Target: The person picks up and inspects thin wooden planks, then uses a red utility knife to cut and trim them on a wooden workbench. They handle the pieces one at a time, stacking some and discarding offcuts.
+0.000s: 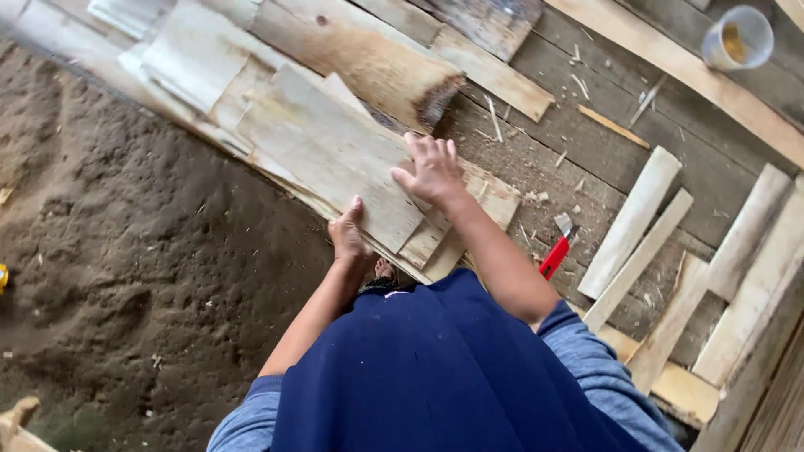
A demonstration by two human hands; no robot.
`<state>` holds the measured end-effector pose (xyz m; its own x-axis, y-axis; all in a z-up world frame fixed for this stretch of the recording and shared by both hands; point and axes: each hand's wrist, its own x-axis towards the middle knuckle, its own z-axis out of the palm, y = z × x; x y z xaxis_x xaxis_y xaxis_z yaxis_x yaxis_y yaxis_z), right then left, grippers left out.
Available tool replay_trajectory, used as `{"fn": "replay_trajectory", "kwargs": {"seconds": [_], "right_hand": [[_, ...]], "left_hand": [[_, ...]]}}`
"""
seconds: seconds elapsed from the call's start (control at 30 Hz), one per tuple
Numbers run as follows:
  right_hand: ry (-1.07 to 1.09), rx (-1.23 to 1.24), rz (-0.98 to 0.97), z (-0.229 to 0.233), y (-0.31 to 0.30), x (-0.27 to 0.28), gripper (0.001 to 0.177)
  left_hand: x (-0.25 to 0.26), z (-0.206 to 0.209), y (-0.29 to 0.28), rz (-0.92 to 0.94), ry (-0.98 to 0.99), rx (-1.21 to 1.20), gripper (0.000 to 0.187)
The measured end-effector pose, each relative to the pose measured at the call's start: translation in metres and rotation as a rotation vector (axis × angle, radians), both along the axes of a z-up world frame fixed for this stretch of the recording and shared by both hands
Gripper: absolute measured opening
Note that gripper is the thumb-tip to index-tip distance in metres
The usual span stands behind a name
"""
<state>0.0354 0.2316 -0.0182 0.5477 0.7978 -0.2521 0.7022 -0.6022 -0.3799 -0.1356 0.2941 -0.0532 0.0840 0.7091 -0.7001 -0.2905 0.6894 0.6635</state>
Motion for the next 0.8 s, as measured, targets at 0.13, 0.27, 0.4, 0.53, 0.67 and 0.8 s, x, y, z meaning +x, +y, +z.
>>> {"fn": "replay_trajectory", "kwargs": {"seconds": [0.13, 0.27, 0.4, 0.53, 0.67, 0.8], "right_hand": [[-0.107, 0.077, -0.021, -0.037, -0.006, 0.003, 0.069], [-0.195, 0.184, -0.057, -0.041, -0.032, 0.010, 0.050], [-0.419, 0.459, -0.155, -0.063, -0.095, 0.021, 0.032], [-0.391, 0.502, -0.336, -0.079, -0.185, 0.036, 0.017], [-0.422, 0.462, -0.494, -0.080, -0.275, 0.029, 0.017], [-0.504, 0.348, -0.605, -0.076, -0.372, 0.022, 0.019]], "left_hand": [[0.002, -0.024, 0.004, -0.104, 0.078, 0.042, 0.061], [-0.005, -0.038, -0.003, -0.166, 0.093, 0.199, 0.087], [-0.033, -0.047, 0.003, -0.367, 0.363, 0.539, 0.121], [0.001, 0.014, -0.038, -0.568, 0.617, 0.902, 0.104], [0.057, 0.035, -0.126, -0.769, 0.162, 1.056, 0.072], [0.106, 0.030, -0.232, -1.037, -0.307, 0.755, 0.051]]}}
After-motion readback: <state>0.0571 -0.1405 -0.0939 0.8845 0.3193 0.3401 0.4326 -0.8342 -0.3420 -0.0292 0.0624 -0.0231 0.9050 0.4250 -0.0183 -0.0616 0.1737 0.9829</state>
